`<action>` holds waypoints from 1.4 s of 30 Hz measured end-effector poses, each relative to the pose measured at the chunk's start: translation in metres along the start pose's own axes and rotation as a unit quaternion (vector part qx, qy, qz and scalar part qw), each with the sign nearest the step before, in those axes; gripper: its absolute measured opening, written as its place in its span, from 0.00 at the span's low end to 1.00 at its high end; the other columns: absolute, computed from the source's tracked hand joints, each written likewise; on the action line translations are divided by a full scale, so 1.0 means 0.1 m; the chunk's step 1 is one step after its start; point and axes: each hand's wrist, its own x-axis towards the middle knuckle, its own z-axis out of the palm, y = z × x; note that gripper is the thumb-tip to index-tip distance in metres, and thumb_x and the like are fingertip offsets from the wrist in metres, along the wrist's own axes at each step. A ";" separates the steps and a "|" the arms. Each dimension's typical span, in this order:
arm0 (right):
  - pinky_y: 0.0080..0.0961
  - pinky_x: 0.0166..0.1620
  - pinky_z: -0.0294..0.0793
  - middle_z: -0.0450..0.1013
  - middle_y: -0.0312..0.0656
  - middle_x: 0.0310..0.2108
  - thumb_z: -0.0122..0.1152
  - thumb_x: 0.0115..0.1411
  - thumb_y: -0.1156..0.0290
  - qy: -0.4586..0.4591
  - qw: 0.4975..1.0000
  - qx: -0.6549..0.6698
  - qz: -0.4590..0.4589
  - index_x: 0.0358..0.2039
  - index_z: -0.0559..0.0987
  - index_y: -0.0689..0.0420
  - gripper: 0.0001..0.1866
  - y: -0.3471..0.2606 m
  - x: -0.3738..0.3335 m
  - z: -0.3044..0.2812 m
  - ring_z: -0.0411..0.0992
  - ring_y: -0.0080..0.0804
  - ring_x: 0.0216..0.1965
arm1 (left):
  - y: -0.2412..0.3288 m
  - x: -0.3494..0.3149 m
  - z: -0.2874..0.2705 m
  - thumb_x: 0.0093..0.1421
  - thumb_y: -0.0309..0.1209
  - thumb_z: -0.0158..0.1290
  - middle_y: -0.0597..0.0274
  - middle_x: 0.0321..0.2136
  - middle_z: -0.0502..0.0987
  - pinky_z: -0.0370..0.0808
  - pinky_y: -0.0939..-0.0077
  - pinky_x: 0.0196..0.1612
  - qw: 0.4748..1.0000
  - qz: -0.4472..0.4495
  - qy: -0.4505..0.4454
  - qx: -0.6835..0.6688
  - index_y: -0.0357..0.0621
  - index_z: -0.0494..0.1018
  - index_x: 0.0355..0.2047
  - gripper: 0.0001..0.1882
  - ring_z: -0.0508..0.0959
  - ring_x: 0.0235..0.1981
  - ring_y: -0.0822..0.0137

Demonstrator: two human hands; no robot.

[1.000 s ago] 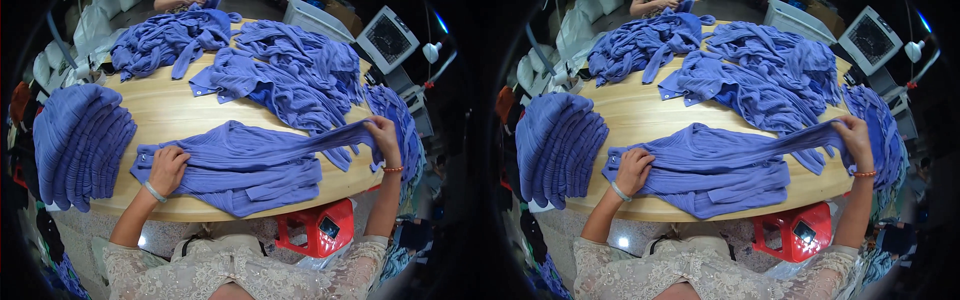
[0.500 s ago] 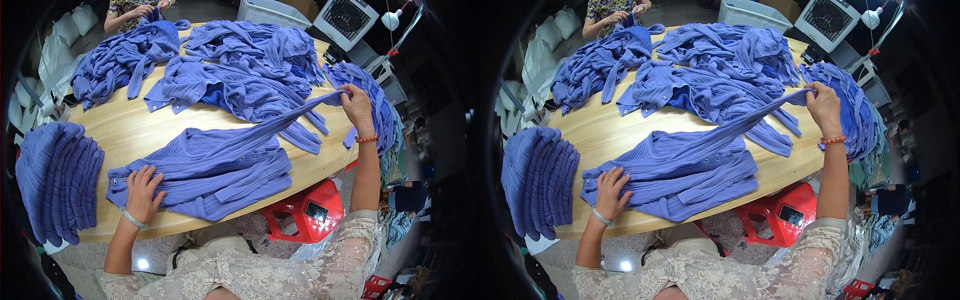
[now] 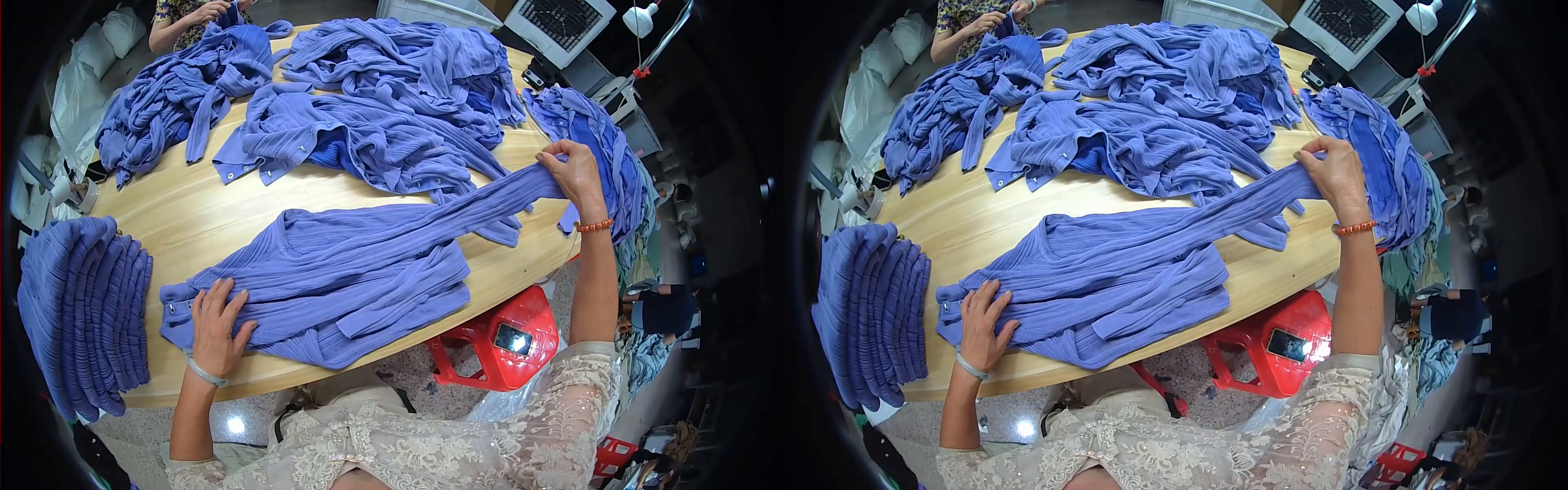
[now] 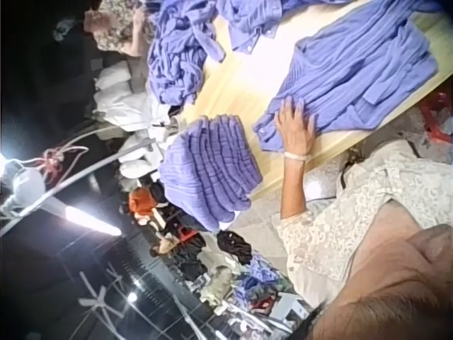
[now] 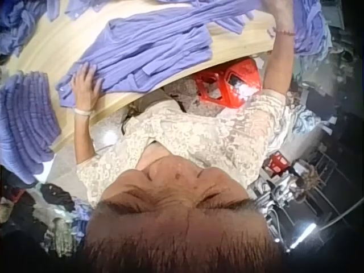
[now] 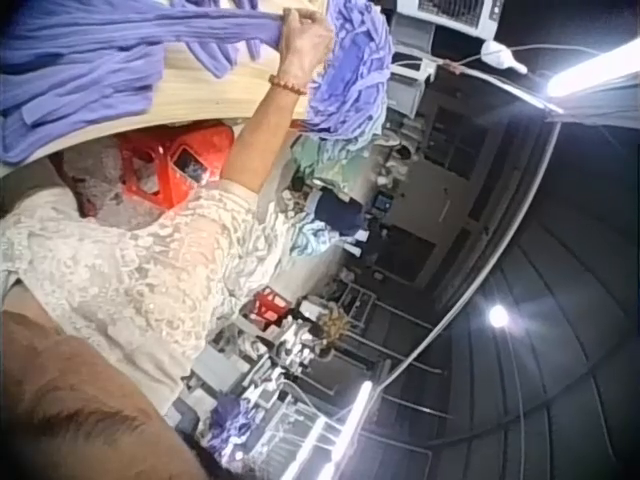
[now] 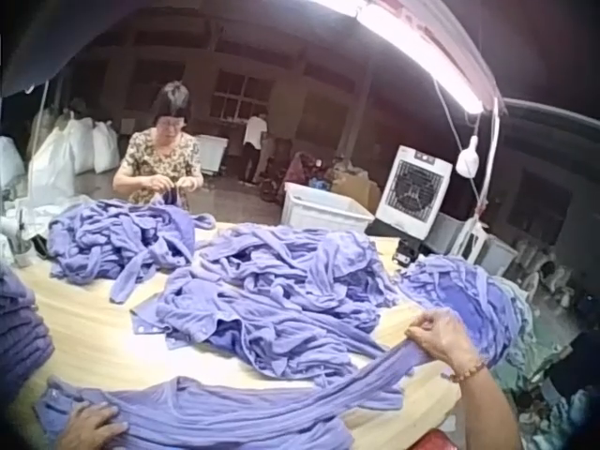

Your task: Fastening hook-and-eye closures on blue ribbed garments and folding them into stacks.

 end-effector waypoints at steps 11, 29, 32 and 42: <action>0.28 0.43 0.76 0.80 0.46 0.33 0.65 0.57 0.67 -0.226 0.917 0.241 -0.225 0.37 0.83 0.62 0.12 -1.76 -0.70 0.62 0.78 0.31 0.35 | 0.02 -0.28 -0.15 0.53 0.32 0.63 0.48 0.60 0.66 0.53 0.48 0.66 0.999 -0.026 0.040 -0.003 0.44 0.72 0.55 0.28 0.62 0.65 0.46; 0.51 0.70 0.44 0.61 0.49 0.66 0.61 0.61 0.56 -0.139 0.900 0.151 -0.384 0.61 0.71 0.50 0.29 -1.76 -1.85 2.14 0.53 0.47 0.69 | -0.57 -0.73 0.01 0.52 0.31 0.64 0.42 0.54 0.68 0.63 0.55 0.60 0.952 -0.239 0.186 -0.043 0.34 0.62 0.61 0.37 0.68 0.54 0.44; 0.53 0.69 0.45 0.60 0.52 0.65 0.63 0.60 0.56 -0.126 0.899 0.135 -0.397 0.61 0.70 0.52 0.31 -1.91 -1.92 2.07 0.54 0.51 0.68 | -0.71 -0.73 0.06 0.51 0.30 0.64 0.42 0.49 0.70 0.64 0.54 0.57 0.954 -0.215 0.207 0.014 0.36 0.62 0.61 0.37 0.69 0.50 0.43; 0.59 0.68 0.46 0.49 0.62 0.68 0.78 0.41 0.53 -0.214 0.838 0.229 -0.446 0.71 0.49 0.53 0.63 -3.41 -2.80 1.96 0.47 0.71 0.67 | -0.85 -0.57 0.05 0.55 0.20 0.54 0.64 0.34 0.75 0.71 0.80 0.39 0.880 -0.287 0.202 -0.321 0.35 0.72 0.52 0.22 0.71 0.33 0.75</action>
